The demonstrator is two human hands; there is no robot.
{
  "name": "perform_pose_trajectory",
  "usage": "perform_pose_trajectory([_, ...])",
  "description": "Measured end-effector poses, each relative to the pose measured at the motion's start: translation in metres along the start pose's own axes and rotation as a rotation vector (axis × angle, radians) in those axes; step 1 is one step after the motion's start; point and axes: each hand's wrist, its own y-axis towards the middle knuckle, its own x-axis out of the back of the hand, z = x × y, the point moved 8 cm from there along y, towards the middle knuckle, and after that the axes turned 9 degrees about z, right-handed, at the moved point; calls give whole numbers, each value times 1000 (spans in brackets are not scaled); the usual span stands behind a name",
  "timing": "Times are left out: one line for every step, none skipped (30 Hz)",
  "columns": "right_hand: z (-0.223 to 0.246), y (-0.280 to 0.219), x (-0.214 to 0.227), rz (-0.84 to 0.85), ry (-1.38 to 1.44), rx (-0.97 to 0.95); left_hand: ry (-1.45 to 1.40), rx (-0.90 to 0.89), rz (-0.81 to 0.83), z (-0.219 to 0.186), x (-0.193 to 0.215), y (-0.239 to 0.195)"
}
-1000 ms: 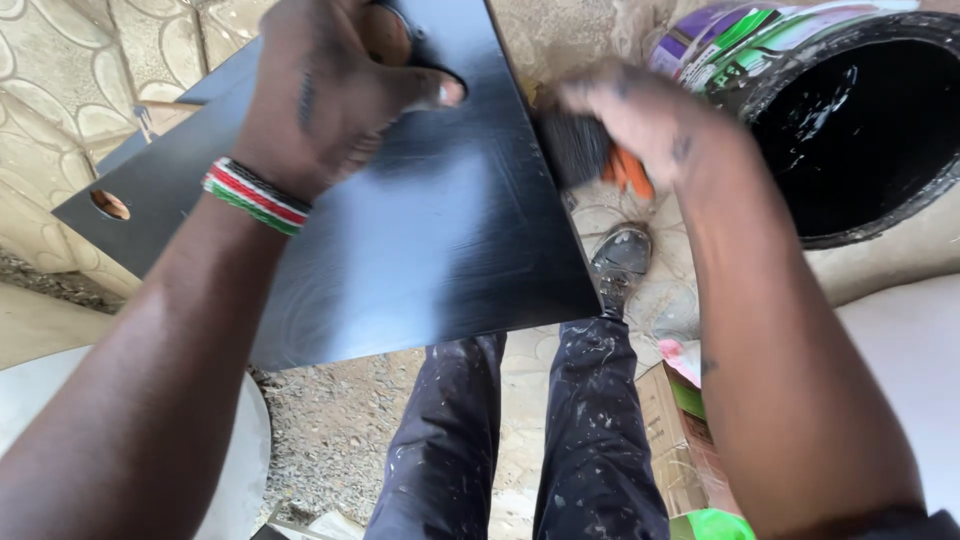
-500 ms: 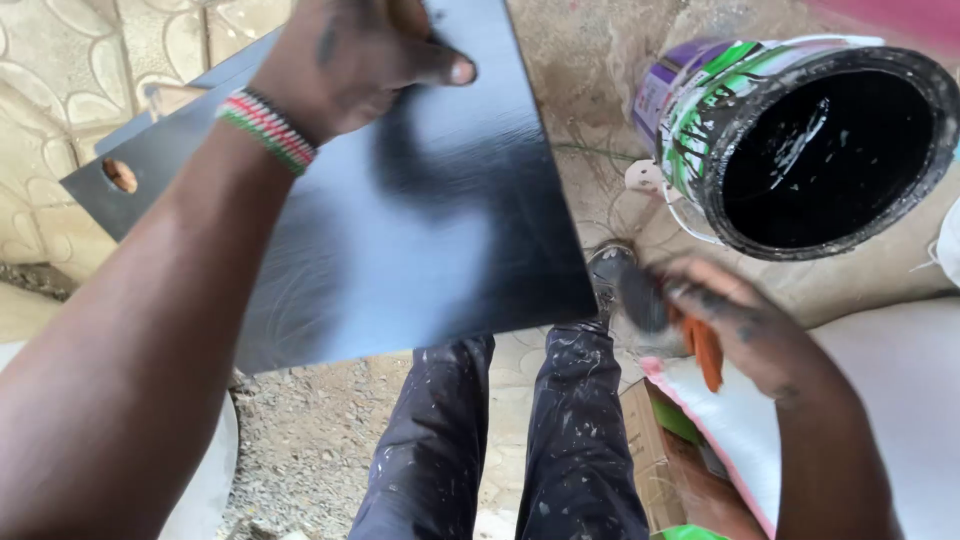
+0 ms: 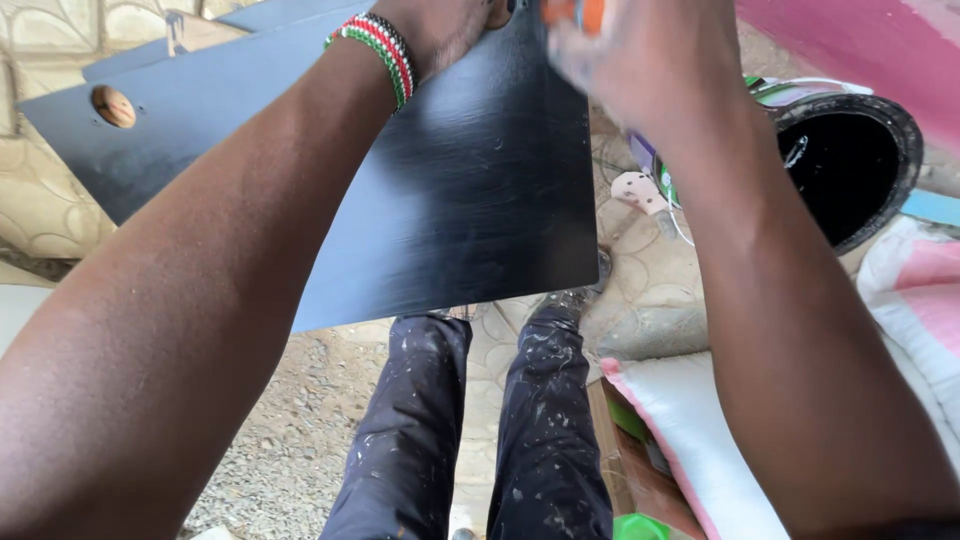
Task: The person paints a rectangular wooden board black using a brush. They repeatedly dip the brush into a paint bucket and apply the paint to the board's surface, holding the board with one hand while painting with the other.
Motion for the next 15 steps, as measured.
perform_pose_trajectory([4,-8,-5,50,-113,2,4,-13,-9,1,-3,1])
perform_pose_trajectory([16,-39,-8,57,-122,-1,7,-26,-17,1,-6,1])
perform_pose_trajectory([16,-69,-21,183,-90,-136,14,-41,-29,0,-6,2])
perform_pose_trajectory([17,-101,-33,309,-56,-269,21,-56,-40,-2,-6,4])
perform_pose_trajectory([23,-141,-44,307,-64,-271,32,-71,-53,-3,-5,5])
perform_pose_trajectory([24,-183,-56,312,-31,-320,43,-86,-66,-4,-4,5])
perform_pose_trajectory([27,-228,-68,320,7,-371,53,-97,-75,-5,-4,3])
perform_pose_trajectory([28,-266,-85,321,3,-374,63,-108,-85,-6,-5,1])
perform_pose_trajectory([19,-307,-105,348,38,-492,78,-124,-95,-8,-4,1])
perform_pose_trajectory([11,-349,-125,374,73,-610,92,-140,-104,-11,-3,2])
perform_pose_trajectory([23,-356,-122,365,71,-620,108,-160,-109,-14,-4,4])
perform_pose_trajectory([28,-368,-114,207,268,-732,123,-181,-115,-17,-5,6])
perform_pose_trajectory([34,-378,-111,43,471,-827,144,-196,-123,-18,-3,6])
perform_pose_trajectory([48,-371,-114,32,475,-828,165,-211,-131,-22,6,8])
perform_pose_trajectory([53,-381,-119,-202,799,-1032,186,-227,-135,-24,7,4])
